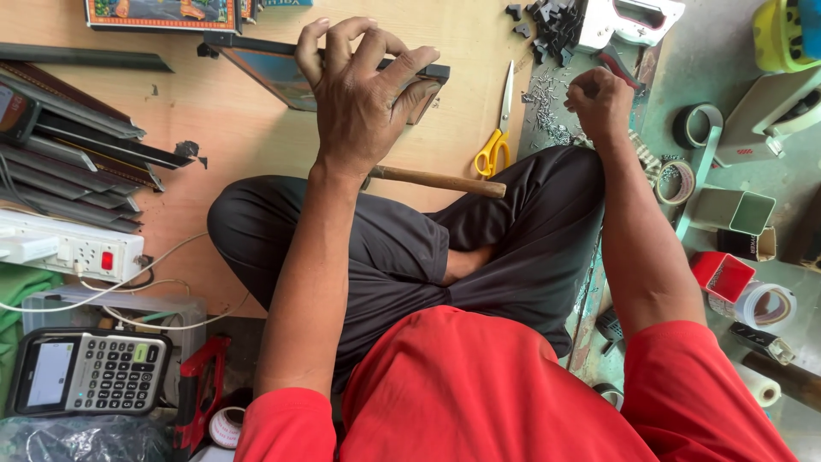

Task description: The recorder is framing various pictures by assembling glass panes, religious artwork, and backing boards using tools.

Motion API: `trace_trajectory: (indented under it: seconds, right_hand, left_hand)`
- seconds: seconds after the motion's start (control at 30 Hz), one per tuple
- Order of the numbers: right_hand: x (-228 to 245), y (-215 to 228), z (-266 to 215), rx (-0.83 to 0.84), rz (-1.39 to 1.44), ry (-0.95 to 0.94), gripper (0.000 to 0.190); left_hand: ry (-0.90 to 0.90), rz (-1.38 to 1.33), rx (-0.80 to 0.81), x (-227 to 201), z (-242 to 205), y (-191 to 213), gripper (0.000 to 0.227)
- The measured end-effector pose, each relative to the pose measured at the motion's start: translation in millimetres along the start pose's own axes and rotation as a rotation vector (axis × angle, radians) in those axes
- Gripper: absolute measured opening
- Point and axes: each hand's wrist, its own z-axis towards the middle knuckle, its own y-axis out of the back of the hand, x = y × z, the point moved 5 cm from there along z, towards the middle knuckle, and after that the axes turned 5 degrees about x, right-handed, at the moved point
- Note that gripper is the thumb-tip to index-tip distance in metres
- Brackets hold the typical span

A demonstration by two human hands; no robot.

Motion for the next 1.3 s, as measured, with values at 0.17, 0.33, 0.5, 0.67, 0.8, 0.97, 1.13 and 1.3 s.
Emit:
trace_trajectory:
  seconds: [0.17, 0.33, 0.5, 0.67, 0.8, 0.97, 1.13, 1.3]
  right_hand:
    - [0.3, 2.1, -2.3, -0.011, 0.078, -0.029, 0.022]
    - [15.4, 4.7, -5.2, -0.058, 0.155, 0.01, 0.014]
    - [141.9, -11.2, -10.4, -0.011, 0.519, 0.175, 0.005]
    - [270.1, -30.4, -17.3, 0.071, 0.501, 0.387, 0.005]
    - [304.0, -45.6, -21.0, 0.09, 0.063, 0.428, 0.008]
    - [313.4, -53.9, -28.0, 0.131, 0.002, 0.433, 0.006]
    - [322.6, -53.8, -30.1, 0.095, -0.113, 0.474, 0.008]
    - [332.0, -51.4, -36.2, 0.072, -0.205, 0.536, 0.009]
  left_hand:
    - [0.029, 0.039, 0.044, 0.4, -0.5, -2.1, 0.035]
    - [-0.01, 0.116, -0.021, 4.1, 0.0, -3.6, 0.049]
    - [0.07, 0.004, 0.005, -2.2, 5.8, -1.9, 0.054]
    - [0.114, 0.097, -0.048, -5.0, 11.8, -0.9, 0.052]
    - [0.112, 0.036, -0.09, -5.3, 9.0, 2.3, 0.04]
    - [0.103, -0.023, -0.101, -4.3, 4.5, 3.7, 0.035]
    - [0.098, -0.061, -0.123, -4.7, 4.7, 3.1, 0.033]
    - [0.105, -0.074, -0.116, -3.7, 4.4, 2.6, 0.033]
